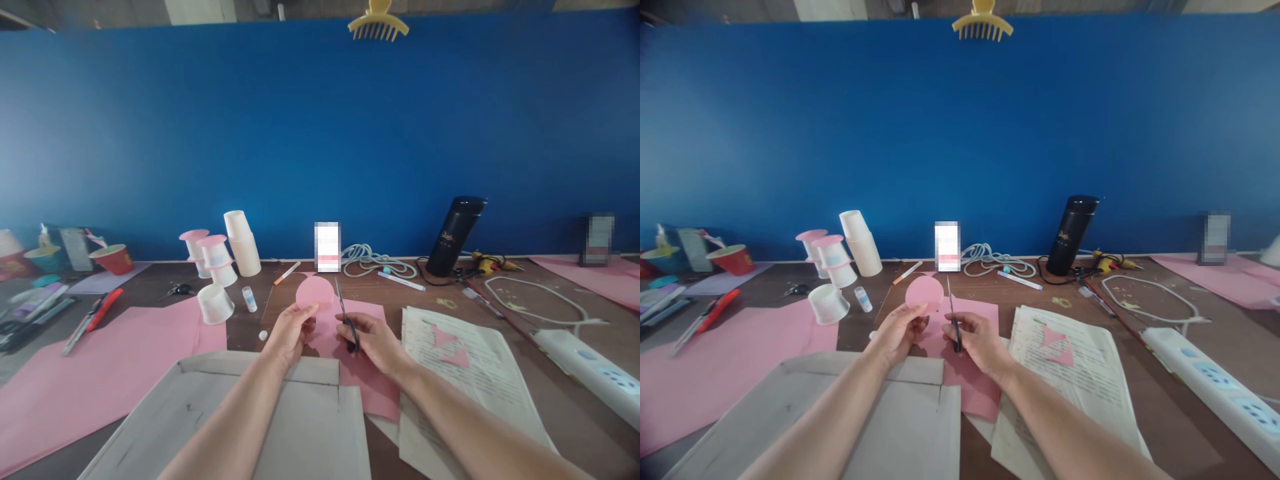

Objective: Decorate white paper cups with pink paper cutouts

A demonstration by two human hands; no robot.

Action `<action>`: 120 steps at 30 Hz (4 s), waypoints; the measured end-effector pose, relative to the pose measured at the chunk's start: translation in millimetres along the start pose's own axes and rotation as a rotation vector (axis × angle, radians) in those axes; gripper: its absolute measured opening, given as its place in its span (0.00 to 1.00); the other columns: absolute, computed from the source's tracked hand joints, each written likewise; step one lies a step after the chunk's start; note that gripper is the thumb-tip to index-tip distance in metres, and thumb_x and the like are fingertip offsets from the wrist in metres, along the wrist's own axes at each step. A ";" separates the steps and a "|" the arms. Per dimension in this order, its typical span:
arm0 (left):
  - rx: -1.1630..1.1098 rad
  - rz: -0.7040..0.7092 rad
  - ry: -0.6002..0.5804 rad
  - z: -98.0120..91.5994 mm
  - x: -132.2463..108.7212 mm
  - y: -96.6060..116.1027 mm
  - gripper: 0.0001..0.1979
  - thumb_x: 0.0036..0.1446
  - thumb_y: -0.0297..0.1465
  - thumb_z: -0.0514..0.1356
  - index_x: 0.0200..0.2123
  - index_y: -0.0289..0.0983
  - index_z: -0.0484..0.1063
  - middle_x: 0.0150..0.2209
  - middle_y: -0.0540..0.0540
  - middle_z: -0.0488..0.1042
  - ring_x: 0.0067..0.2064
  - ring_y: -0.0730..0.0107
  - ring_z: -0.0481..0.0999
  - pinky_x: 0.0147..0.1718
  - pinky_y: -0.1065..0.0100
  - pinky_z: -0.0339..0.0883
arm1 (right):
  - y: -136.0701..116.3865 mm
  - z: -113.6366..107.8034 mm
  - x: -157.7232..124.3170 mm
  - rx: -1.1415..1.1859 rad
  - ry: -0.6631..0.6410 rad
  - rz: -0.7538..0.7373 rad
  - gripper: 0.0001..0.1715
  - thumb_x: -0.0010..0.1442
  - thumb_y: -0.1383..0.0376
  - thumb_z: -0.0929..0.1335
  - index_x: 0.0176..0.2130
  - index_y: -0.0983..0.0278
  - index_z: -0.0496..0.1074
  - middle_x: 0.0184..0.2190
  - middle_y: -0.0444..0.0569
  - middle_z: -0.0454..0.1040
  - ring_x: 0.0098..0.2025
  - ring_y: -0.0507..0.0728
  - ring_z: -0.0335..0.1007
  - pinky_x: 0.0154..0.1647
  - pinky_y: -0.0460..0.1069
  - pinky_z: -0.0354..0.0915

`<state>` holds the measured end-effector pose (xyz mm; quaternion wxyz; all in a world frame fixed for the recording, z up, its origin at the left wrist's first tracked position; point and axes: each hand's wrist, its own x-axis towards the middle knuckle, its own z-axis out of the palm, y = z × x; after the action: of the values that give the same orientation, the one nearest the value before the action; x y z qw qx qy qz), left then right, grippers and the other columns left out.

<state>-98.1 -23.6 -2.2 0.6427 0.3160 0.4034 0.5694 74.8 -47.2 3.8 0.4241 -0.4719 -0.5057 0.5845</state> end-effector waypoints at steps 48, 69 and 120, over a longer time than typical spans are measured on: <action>0.011 0.071 0.031 -0.3 -3.5 8.1 0.16 0.38 0.34 0.70 0.26 0.32 0.70 0.22 0.50 0.69 0.21 0.79 0.64 0.20 0.73 0.55 | 4.3 -7.6 -1.1 0.025 -0.062 -0.076 0.33 0.47 0.51 0.73 0.49 0.66 0.74 0.24 0.43 0.67 0.25 0.49 0.60 0.24 0.46 0.54; 0.082 0.037 0.029 2.1 -6.0 10.0 0.17 0.39 0.35 0.70 0.27 0.32 0.68 0.21 0.51 0.67 0.21 0.79 0.62 0.21 0.73 0.54 | 7.2 -9.3 1.2 0.000 -0.066 -0.053 0.33 0.48 0.52 0.73 0.49 0.66 0.73 0.23 0.43 0.67 0.24 0.48 0.58 0.22 0.45 0.53; 0.084 0.067 0.051 -4.3 1.4 3.7 0.15 0.39 0.36 0.69 0.24 0.33 0.69 0.18 0.52 0.66 0.19 0.80 0.61 0.19 0.74 0.52 | 0.7 -3.7 -1.7 -0.053 -0.028 -0.030 0.35 0.48 0.50 0.73 0.49 0.69 0.74 0.22 0.43 0.64 0.24 0.48 0.58 0.18 0.44 0.47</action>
<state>-103.6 -21.9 -1.2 0.5990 0.3415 0.4326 0.5809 78.8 -48.3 3.2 0.4130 -0.4673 -0.5339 0.5709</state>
